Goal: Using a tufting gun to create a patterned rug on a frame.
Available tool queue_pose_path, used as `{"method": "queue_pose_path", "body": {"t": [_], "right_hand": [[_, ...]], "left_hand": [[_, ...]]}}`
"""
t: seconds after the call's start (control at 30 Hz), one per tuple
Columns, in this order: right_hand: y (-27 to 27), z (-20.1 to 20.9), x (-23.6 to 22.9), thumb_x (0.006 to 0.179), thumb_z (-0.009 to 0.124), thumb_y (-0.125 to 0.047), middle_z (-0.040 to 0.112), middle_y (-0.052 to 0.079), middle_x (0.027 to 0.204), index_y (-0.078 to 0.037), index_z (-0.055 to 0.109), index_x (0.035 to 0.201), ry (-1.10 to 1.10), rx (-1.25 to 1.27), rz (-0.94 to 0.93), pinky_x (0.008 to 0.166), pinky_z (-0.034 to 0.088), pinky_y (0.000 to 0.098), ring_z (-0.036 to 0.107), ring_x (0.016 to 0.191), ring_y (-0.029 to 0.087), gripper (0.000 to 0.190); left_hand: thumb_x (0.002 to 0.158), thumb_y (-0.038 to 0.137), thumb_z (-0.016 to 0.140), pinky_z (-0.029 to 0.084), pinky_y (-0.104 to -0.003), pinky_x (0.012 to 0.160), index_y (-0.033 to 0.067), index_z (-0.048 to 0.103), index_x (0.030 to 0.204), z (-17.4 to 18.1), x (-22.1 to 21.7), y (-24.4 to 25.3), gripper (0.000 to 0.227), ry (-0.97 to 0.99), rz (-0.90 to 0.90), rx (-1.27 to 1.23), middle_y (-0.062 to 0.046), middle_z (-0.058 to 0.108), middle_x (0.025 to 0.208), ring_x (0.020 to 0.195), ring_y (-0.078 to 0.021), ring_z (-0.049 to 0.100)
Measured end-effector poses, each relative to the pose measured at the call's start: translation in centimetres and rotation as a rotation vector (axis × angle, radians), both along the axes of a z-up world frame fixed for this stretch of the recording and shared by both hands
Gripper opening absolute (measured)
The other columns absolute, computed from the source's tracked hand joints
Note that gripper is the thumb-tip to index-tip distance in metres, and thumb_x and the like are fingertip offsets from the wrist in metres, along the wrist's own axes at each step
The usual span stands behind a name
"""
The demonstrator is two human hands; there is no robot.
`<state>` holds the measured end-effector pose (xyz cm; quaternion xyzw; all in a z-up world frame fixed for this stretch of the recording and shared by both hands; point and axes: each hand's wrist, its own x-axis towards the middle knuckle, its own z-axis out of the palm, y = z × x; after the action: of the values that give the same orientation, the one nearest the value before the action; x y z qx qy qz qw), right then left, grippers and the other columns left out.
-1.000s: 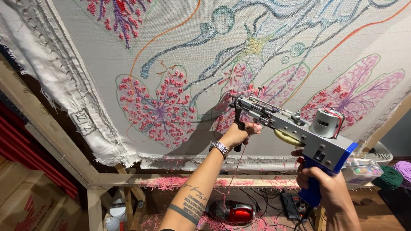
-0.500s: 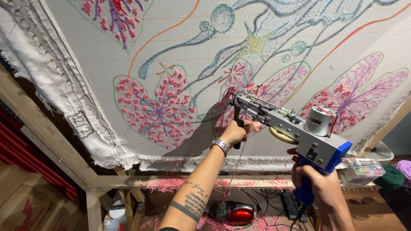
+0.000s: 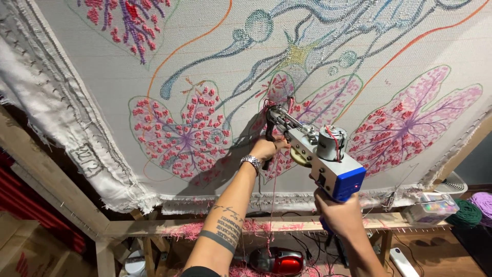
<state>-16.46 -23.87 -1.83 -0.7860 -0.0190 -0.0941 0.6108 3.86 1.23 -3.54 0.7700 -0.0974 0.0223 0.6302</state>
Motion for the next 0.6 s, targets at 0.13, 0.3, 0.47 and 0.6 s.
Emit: {"method": "queue_pose_path", "body": {"t": [0.13,0.3,0.47,0.6], "right_hand": [[0.4,-1.0,0.7,0.084,0.076,-0.01,0.073,0.012,0.07,0.005,0.073,0.09,0.068,0.085,0.018,0.052,0.053,0.0329,0.067,0.055,0.019,0.017],[0.9,-1.3,0.7,0.086,0.071,-0.005,0.067,0.01,0.069,0.005,0.067,0.095,-0.01,0.332,0.093,0.049,0.051,0.0319,0.063,0.053,0.018,0.014],[0.6,-0.6,1.1,0.086,0.07,-0.003,0.067,0.007,0.071,0.004,0.066,0.096,-0.039,0.373,0.091,0.048,0.049,0.0307,0.062,0.055,0.016,0.013],[0.1,-0.4,1.4,0.084,0.07,-0.002,0.068,0.005,0.075,0.003,0.066,0.097,-0.021,0.393,0.07,0.05,0.051,0.0285,0.063,0.057,0.013,0.014]], "left_hand": [[0.092,0.021,0.075,0.053,-0.027,0.065,-0.0038,0.074,0.107,-2.6,3.4,1.0,0.029,0.0,-0.018,-0.051,-0.006,0.079,0.099,0.079,-0.0129,0.069],[0.087,0.018,0.08,0.057,-0.029,0.086,-0.006,0.075,0.109,-1.4,2.3,1.0,0.033,-0.026,-0.011,-0.091,-0.01,0.079,0.103,0.093,-0.0172,0.076],[0.087,0.028,0.08,0.054,-0.029,0.089,0.0027,0.075,0.113,0.7,1.5,0.7,0.036,-0.021,0.006,0.051,-0.005,0.078,0.109,0.098,-0.0145,0.072],[0.091,0.035,0.079,0.052,-0.033,0.088,0.0041,0.077,0.111,-0.4,3.0,0.6,0.037,0.034,0.027,0.15,-0.004,0.077,0.109,0.095,-0.0163,0.068]]}}
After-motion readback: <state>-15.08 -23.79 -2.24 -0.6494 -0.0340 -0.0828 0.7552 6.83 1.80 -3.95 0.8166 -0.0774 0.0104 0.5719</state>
